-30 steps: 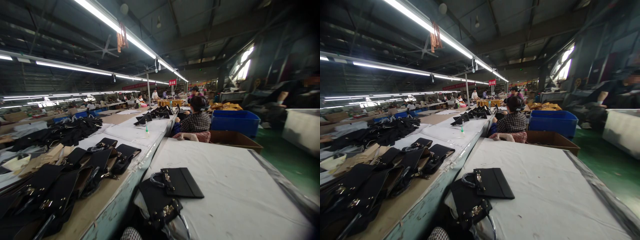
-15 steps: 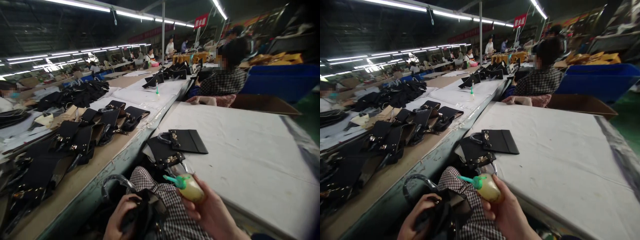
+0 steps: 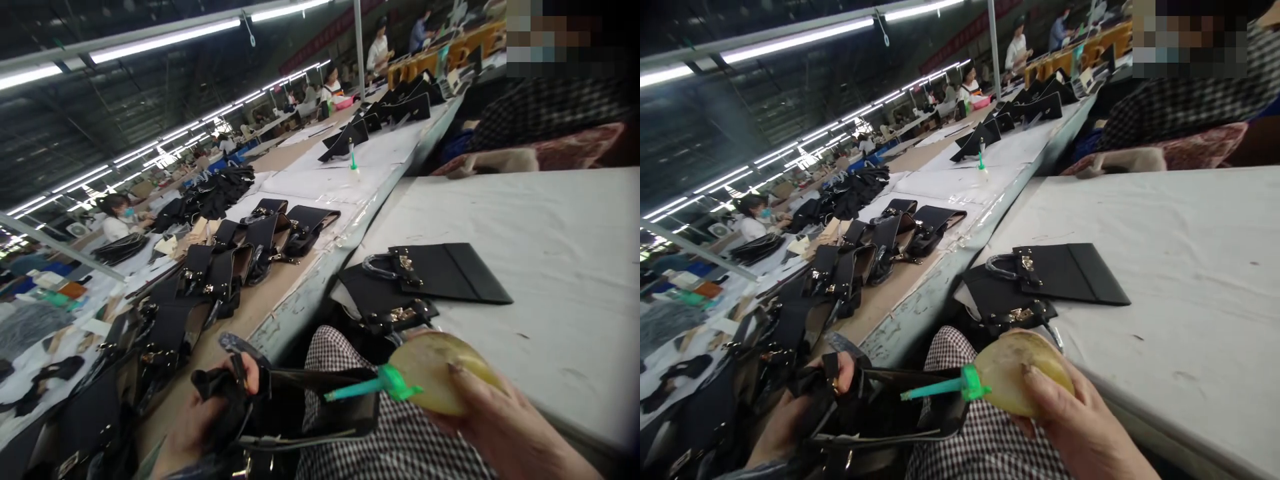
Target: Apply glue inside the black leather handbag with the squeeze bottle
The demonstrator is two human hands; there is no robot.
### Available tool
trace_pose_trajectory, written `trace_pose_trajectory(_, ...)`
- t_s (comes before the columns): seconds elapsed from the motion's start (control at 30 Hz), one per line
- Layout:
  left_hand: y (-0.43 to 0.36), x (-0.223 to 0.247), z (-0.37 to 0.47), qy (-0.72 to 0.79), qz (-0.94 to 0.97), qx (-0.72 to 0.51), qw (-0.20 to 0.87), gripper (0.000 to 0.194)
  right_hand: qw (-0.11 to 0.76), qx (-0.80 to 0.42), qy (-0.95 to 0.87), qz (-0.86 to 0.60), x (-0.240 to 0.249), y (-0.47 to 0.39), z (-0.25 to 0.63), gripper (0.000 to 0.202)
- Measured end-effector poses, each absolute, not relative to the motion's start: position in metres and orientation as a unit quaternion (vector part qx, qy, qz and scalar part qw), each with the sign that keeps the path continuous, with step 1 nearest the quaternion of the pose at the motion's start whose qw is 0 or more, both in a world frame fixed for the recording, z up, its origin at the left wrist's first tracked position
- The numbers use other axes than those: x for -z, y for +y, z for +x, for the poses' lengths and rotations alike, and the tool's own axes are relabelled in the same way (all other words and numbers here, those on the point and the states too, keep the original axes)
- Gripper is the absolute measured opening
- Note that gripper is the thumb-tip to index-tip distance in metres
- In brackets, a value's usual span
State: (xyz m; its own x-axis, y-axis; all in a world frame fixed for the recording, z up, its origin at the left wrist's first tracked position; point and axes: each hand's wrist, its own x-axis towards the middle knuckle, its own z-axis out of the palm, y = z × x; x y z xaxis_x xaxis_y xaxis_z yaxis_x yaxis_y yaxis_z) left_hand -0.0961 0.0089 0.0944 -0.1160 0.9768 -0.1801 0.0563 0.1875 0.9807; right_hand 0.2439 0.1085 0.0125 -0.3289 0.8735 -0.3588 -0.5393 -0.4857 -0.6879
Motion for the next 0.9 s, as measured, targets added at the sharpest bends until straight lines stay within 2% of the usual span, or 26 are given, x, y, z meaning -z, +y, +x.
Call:
trace_pose_trajectory(0.1, 0.016, -0.07, -0.09, 0.584, 0.388, -0.478, 0.529, 0.041, 0.441, -0.76, -0.283, -0.384, -0.013, 0.107, 0.241, 0.069)
trace_pose_trajectory(0.17, 0.018, -0.047, -0.082, 0.586, 0.368, -0.491, 0.53, 0.044, 0.434, -0.759, -0.306, -0.376, -0.012, 0.106, 0.239, 0.067)
trace_pose_trajectory(0.3, 0.016, -0.014, -0.073, 0.601, 0.372, -0.518, 0.482, 0.046, 0.43, -0.797, -0.268, -0.328, -0.006, 0.102, 0.225, 0.037)
trace_pose_trajectory(0.37, 0.017, -0.007, -0.073, 0.611, 0.4, -0.531, 0.429, 0.04, 0.414, -0.82, -0.232, -0.32, -0.005, 0.101, 0.216, 0.034)
trace_pose_trajectory(0.47, 0.019, -0.006, -0.077, 0.62, 0.426, -0.543, 0.374, 0.029, 0.397, -0.841, -0.199, -0.31, -0.005, 0.1, 0.207, 0.036)
trace_pose_trajectory(0.7, 0.016, -0.017, -0.081, 0.615, 0.493, -0.527, 0.32, 0.016, 0.418, -0.831, -0.183, -0.319, -0.005, 0.103, 0.207, 0.037)
trace_pose_trajectory(0.8, 0.01, -0.02, -0.08, 0.638, 0.514, -0.464, 0.338, 0.016, 0.425, -0.825, -0.188, -0.322, -0.001, 0.101, 0.21, 0.037)
trace_pose_trajectory(0.9, 0.004, -0.024, -0.07, 0.682, 0.471, -0.461, 0.315, 0.018, 0.397, -0.839, -0.195, -0.317, 0.0, 0.101, 0.214, 0.039)
